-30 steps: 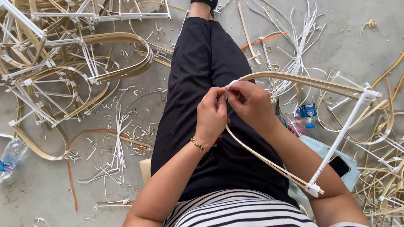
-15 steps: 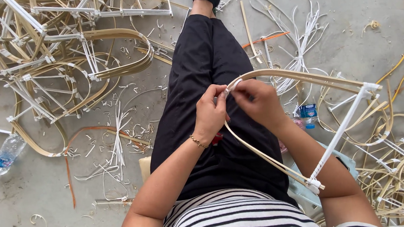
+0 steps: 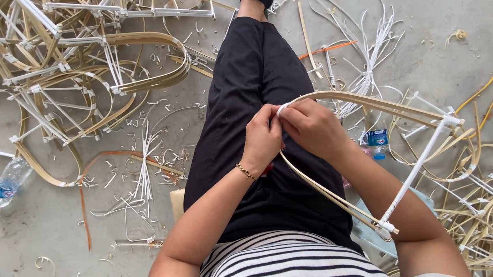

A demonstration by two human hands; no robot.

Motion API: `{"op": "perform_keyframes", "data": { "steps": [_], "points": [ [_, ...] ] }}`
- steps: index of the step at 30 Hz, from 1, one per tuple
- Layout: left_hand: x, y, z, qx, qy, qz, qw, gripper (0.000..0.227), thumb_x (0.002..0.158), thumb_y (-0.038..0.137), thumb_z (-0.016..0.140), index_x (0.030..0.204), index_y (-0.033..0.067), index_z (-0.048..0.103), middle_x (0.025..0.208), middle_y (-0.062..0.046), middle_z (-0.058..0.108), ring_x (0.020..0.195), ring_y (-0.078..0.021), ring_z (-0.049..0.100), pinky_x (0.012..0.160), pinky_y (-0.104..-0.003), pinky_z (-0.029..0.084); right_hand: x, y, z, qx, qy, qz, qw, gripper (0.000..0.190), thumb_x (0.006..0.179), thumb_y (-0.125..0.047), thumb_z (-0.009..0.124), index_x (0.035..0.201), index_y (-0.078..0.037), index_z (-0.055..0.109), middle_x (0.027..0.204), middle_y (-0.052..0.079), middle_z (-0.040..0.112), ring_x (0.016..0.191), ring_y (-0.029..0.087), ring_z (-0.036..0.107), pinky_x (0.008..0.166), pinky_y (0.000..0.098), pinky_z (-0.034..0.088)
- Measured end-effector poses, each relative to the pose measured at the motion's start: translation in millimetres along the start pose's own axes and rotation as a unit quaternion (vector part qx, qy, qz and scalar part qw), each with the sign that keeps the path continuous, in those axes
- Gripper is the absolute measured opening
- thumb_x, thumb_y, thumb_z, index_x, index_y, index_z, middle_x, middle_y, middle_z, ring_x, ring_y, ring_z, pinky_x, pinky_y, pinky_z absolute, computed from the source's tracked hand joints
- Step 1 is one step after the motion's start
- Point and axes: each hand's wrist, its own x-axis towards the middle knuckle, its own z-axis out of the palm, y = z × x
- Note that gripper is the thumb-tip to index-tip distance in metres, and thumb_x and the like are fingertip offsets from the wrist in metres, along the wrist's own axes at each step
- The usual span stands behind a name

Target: The person assembles a U-shaped bamboo frame by wrapping white plastic strips around the ends of the bamboo pieces. They use scissors and pliers to cut and trim the strips, securing the frame components together.

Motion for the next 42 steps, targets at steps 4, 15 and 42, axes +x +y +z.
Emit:
{"op": "perform_keyframes", "data": {
  "steps": [4, 15, 42],
  "points": [
    [0.6, 1.0, -1.3, -0.041, -0.025, -0.069, 0.996, 0.016, 0.103, 0.009, 0.051, 0.107, 0.0009, 0.064, 0.076, -0.007, 0.067, 0.048, -0.0107, 0.062, 0.044, -0.026, 0.052, -11.8, 7.7, 9.7, 0.012, -0.015, 0.033, 0.999, 0.018, 0.087, -0.005, 0.076, 0.104, -0.005, 0.070, 0.099, 0.010, 0.070, 0.094, 0.030, 0.069, 0.080, 0.0389, 0.057],
    [10.6, -37.1, -1.9, -0.256, -0.046, -0.160, 0.952, 0.015, 0.106, 0.011, 0.054, 0.106, -0.0028, 0.058, 0.082, -0.008, 0.066, 0.049, -0.0126, 0.060, 0.045, -0.026, 0.052, -20.1, 7.5, 18.5, 0.010, -0.003, 0.003, 1.000, 0.024, 0.087, -0.004, 0.073, 0.110, -0.003, 0.069, 0.108, 0.012, 0.071, 0.099, 0.032, 0.069, 0.086, 0.0399, 0.057],
    [12.1, -65.1, -17.2, -0.289, -0.089, -0.130, 0.944, 0.013, 0.109, 0.010, 0.054, 0.105, -0.0018, 0.058, 0.078, -0.011, 0.064, 0.050, -0.0137, 0.062, 0.042, -0.027, 0.049, 12.1, 5.2, 21.5, 0.065, -0.083, 0.181, 0.978, 0.018, 0.093, -0.027, 0.070, 0.093, -0.010, 0.076, 0.076, 0.006, 0.074, 0.070, 0.025, 0.072, 0.063, 0.0359, 0.055]
  ]
}}
